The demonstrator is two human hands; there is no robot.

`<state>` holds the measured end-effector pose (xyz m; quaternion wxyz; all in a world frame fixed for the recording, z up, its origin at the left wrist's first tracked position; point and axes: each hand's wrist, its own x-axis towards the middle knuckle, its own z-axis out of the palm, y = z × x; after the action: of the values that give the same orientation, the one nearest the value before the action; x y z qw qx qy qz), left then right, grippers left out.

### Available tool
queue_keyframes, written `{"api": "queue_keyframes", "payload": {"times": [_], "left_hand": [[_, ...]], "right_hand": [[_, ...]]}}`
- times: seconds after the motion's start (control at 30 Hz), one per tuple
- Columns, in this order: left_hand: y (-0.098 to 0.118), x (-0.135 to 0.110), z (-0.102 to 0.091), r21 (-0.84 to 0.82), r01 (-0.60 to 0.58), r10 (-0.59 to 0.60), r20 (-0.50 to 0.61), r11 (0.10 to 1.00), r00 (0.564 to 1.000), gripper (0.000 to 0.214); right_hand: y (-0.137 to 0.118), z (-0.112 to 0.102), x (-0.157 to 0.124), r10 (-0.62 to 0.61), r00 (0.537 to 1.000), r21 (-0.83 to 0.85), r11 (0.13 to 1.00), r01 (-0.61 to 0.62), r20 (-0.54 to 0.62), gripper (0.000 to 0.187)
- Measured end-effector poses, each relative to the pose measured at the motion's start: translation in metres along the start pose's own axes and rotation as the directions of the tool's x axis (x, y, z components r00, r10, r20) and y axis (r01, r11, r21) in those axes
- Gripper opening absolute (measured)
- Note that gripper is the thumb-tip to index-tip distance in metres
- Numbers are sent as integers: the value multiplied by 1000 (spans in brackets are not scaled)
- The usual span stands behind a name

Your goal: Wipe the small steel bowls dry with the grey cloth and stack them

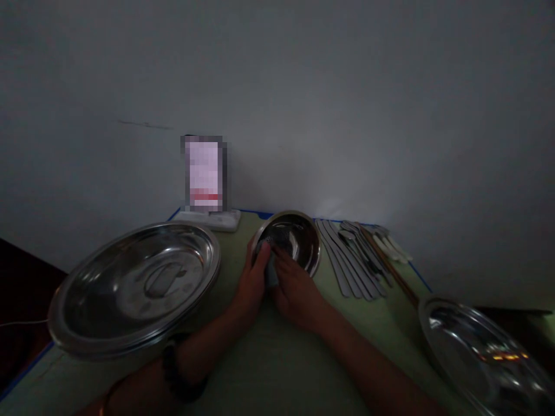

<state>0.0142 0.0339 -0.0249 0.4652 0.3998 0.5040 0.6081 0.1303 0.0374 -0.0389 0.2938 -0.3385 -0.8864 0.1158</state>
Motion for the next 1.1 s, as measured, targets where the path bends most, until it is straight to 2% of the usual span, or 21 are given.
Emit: {"api": "queue_keyframes", "payload": {"times": [0.1,0.23,0.47,0.67,0.87,1.03,1.1], "left_hand": [[2,4,-1,9,59,-58,-75,998,996,41],[5,5,-1,63,133,-120,-173,989,978,39],[15,2,0,144,128,-102,-174,981,979,29],[15,2,2,108,155,-133,-187,982,973,36],[10,4,0,135,78,-58,-151,988,987,28],[5,5,-3,148,26,-5,-138,989,990,34],[6,5,-2,172,46,-19,-153,984,988,36]], "right_hand": [[-6,-6,2,-13,999,-19,1000,13,43,53],[-11,-7,5,-4,999,-54,999,6,39,51],[-11,-5,5,-1,1000,-102,995,4,30,52],[-11,-2,4,21,1000,-110,994,-20,9,55],[-13,0,3,46,999,-136,990,-47,-9,55],[-16,-2,4,99,995,-144,985,-97,7,54],[-15,-2,4,115,993,-156,981,-111,13,55]]}}
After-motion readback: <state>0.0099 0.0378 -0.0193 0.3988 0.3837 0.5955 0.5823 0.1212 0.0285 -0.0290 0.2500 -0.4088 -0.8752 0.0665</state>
